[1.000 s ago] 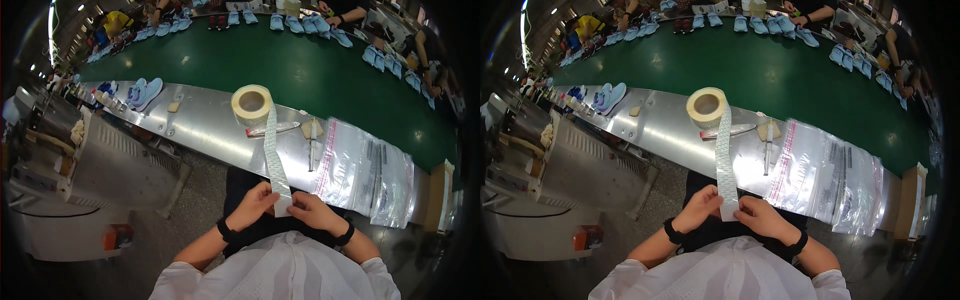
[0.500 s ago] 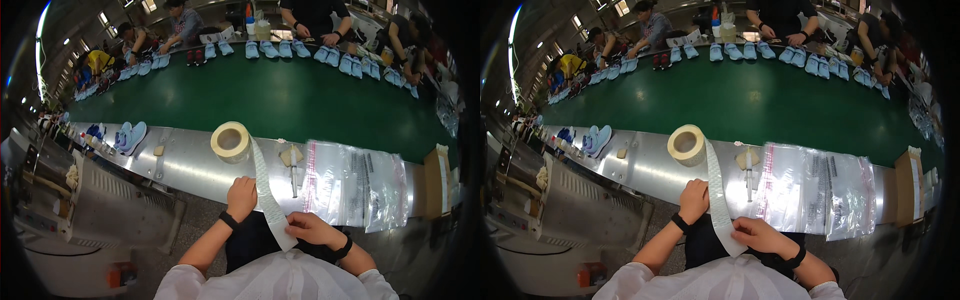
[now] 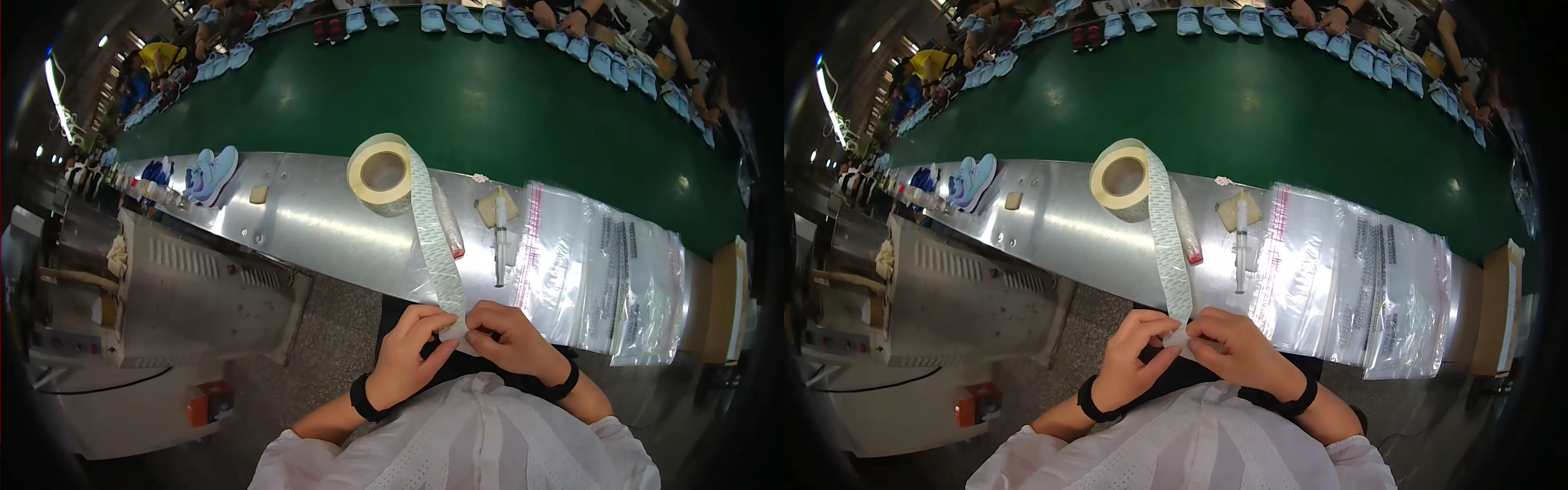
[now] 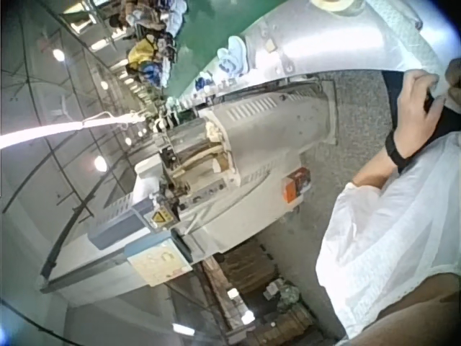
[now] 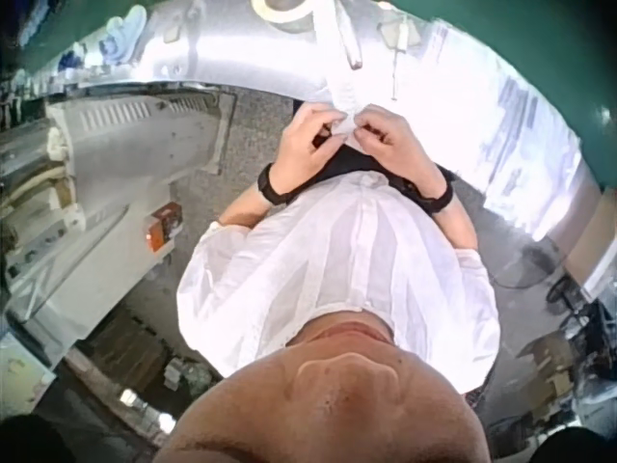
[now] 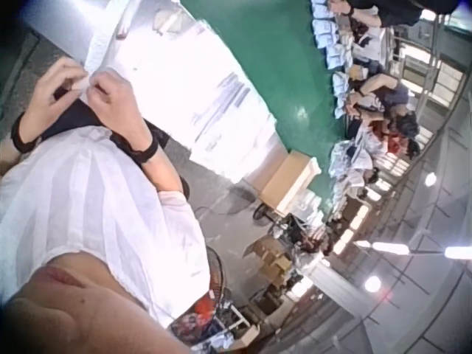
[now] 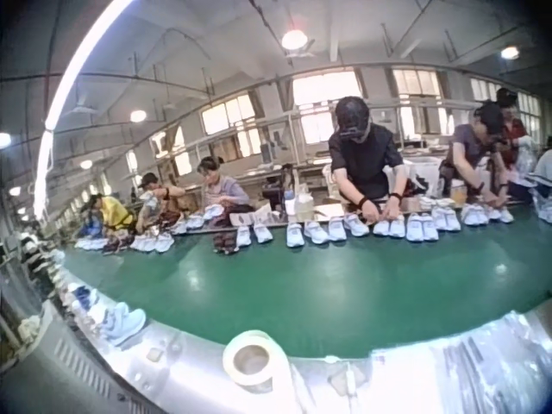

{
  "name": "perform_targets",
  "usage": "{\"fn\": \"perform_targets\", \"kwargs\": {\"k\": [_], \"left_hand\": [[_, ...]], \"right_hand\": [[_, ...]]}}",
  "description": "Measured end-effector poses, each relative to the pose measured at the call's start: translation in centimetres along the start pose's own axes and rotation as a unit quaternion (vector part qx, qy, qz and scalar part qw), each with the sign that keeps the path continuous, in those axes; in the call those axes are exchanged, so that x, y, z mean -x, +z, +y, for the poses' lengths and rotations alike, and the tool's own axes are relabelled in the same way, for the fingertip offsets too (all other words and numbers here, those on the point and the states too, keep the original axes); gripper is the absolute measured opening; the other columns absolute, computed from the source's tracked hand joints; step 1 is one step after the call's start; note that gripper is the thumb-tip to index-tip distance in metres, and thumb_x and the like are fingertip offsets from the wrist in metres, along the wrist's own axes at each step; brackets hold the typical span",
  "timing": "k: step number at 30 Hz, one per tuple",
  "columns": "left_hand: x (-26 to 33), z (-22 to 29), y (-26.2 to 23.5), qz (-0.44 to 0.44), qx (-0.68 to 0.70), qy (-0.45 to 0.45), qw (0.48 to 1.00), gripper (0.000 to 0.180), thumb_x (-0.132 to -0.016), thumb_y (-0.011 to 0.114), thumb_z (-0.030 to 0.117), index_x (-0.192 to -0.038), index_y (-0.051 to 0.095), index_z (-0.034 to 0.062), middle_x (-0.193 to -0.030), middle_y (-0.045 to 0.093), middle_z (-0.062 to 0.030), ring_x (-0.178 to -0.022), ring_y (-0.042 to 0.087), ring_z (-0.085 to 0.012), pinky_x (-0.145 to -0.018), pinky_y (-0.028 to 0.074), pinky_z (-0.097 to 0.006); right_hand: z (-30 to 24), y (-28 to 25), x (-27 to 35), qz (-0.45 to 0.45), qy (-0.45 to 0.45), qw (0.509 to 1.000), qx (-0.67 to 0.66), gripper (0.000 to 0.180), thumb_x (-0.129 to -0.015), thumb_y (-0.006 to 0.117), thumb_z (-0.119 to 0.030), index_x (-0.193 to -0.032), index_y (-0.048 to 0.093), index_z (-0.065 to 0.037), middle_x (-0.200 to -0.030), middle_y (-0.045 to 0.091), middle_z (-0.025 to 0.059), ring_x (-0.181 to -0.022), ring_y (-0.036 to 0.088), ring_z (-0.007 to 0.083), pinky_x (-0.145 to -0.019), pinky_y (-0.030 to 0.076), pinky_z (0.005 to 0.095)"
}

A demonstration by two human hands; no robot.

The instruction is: The person applies glue to the soles of shoes using a syringe and a heat machine. They pick up a black shoe, heat it, apply glue, and place it on the table. They repeat this process with a light blue shoe. Finally, they prepare a plastic bag by peeling a label.

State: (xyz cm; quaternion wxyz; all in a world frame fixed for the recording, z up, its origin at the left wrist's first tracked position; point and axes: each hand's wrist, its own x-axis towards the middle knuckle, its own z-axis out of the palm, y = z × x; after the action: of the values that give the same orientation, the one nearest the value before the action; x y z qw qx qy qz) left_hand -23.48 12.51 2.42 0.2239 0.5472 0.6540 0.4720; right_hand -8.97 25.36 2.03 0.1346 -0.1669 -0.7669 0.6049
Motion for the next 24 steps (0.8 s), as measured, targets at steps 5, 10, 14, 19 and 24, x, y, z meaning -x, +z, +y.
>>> {"fn": "perform_targets", "kwargs": {"k": [5, 10, 14, 19, 24], "left_hand": [[0.8, 0.1, 1.4, -0.001, 0.131, -0.06, 0.989, 0.031, -0.076, 0.066, -0.005, -0.105, 0.058, -0.0007, -0.1, 0.054, -0.0108, -0.086, 0.06, -0.0172, -0.073, 0.053, -0.025], [-0.1, -0.6, 1.8, -0.016, 0.127, -0.086, 0.988, 0.016, -0.081, 0.063, -0.003, -0.097, 0.062, -0.0025, -0.094, 0.059, -0.01, -0.078, 0.061, -0.0124, -0.066, 0.051, -0.023], [-0.9, 0.3, 1.4, 0.012, 0.039, -0.064, 0.997, 0.011, -0.083, 0.057, -0.002, -0.091, 0.065, -0.0038, -0.086, 0.064, -0.0116, -0.074, 0.063, -0.0163, -0.065, 0.048, -0.025], [-2.3, -0.6, -0.1, 0.069, -0.061, -0.042, 0.995, 0.012, -0.084, 0.052, -0.001, -0.085, 0.063, -0.0034, -0.082, 0.063, -0.0137, -0.072, 0.06, -0.0204, -0.065, 0.047, -0.029], [-5.5, 1.6, 0.7, -0.065, 0.038, 0.064, 0.995, 0.017, -0.082, 0.052, 0.002, -0.096, 0.063, -0.0017, -0.097, 0.063, -0.0163, -0.084, 0.062, -0.0278, -0.073, 0.048, -0.032]], "right_hand": [[1.5, 0.4, 0.7, 0.011, -0.016, 0.999, -0.032, 0.008, -0.081, 0.059, -0.01, -0.086, 0.06, -0.004, -0.075, 0.057, 0.0085, -0.064, 0.055, 0.0212, -0.057, 0.043, 0.0309], [1.0, 1.3, 1.2, 0.075, -0.04, 0.995, 0.06, 0.01, -0.081, 0.059, -0.015, -0.081, 0.061, -0.006, -0.078, 0.062, 0.0064, -0.068, 0.059, 0.0269, -0.059, 0.046, 0.035], [0.8, 1.1, 1.5, 0.095, -0.035, 0.993, 0.065, 0.011, -0.082, 0.057, -0.015, -0.08, 0.061, -0.006, -0.077, 0.061, 0.0093, -0.067, 0.059, 0.0292, -0.059, 0.045, 0.038], [1.2, 0.1, 2.7, 0.059, 0.016, 0.991, 0.117, 0.014, -0.082, 0.057, -0.017, -0.081, 0.06, -0.004, -0.081, 0.061, 0.0106, -0.075, 0.059, 0.0301, -0.063, 0.045, 0.0385], [1.8, -1.7, 6.3, 0.163, 0.06, 0.979, 0.105, 0.015, -0.082, 0.06, -0.017, -0.089, 0.062, -0.004, -0.091, 0.061, 0.011, -0.085, 0.059, 0.0281, -0.072, 0.047, 0.0363]]}}
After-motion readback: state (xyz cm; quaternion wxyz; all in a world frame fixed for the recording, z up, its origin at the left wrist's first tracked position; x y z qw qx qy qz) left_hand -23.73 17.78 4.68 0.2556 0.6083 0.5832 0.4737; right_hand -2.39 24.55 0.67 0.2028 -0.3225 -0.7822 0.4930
